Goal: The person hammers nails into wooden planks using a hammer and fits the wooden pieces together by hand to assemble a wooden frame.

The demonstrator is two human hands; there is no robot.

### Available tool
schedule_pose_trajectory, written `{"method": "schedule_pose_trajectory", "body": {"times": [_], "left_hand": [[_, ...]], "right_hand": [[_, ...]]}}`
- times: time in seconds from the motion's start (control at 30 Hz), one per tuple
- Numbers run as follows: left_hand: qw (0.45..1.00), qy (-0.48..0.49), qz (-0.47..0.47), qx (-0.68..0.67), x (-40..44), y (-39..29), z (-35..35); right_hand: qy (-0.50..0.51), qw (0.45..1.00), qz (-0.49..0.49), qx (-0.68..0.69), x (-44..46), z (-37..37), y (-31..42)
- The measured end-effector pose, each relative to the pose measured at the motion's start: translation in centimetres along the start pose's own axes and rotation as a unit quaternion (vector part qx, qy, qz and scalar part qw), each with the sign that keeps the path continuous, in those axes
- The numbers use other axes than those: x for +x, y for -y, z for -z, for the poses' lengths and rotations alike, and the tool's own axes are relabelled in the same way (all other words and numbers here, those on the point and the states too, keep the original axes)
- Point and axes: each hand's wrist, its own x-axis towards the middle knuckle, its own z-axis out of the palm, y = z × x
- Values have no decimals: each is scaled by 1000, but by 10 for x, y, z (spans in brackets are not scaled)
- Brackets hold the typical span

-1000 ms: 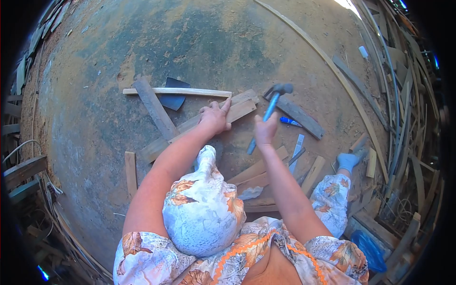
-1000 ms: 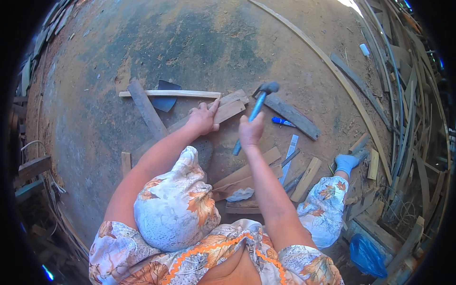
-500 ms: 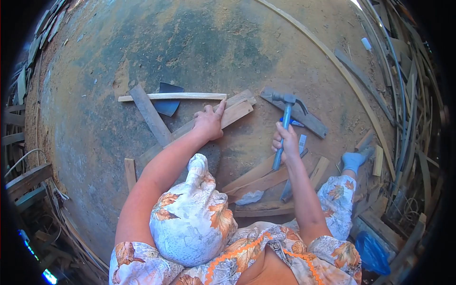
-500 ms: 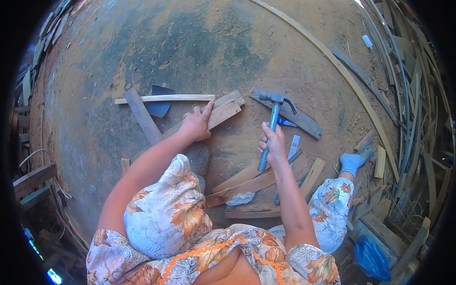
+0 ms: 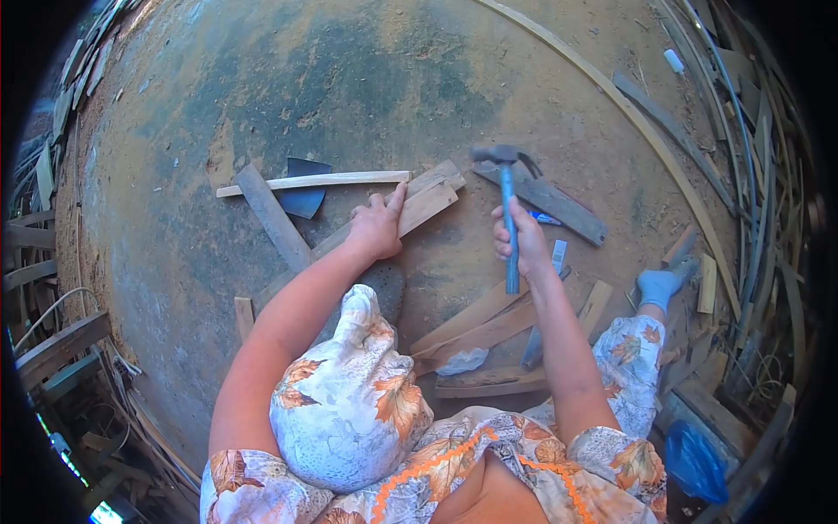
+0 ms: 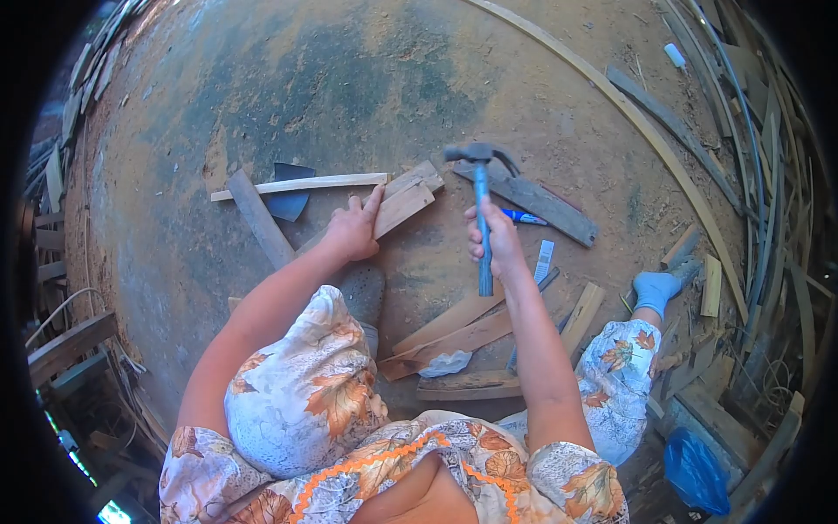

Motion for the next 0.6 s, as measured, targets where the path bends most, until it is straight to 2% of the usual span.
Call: {"method": "schedule_pose_trajectory", "body": {"times": [0.03, 0.13, 0.17, 0.2, 0.27, 0.3, 0.4, 0.47, 0.6], "left_hand": [[1000, 1, 0, -1, 0, 0, -1], [1000, -5, -3, 0, 4, 0, -1], [1000, -6, -1, 1, 4, 1, -1], [1000, -5, 2, 3, 4, 0, -3], [1000, -10, 1, 5, 6, 0, -4], [1000, -11, 2, 4, 4, 1, -4], [1000, -5, -1, 5, 4, 1, -3], [1000, -3, -2, 4, 3, 2, 0], [1000, -3, 2, 9, 3, 0, -2]], "right_hand": [[-26, 998, 29, 45, 1, -2, 2], [-61, 998, 17, 11, 2, -5, -3], [-36, 997, -16, -72, 2, -8, -13], [-38, 997, -15, -73, 2, -15, -23], [55, 977, -58, -199, 5, -30, -36], [58, 976, -59, -199, 2, -33, -37], [54, 992, -21, -114, -9, -30, -31], [3, 999, 36, -6, -16, -12, -16], [-49, 995, 63, 60, -3, 5, -9]]}}
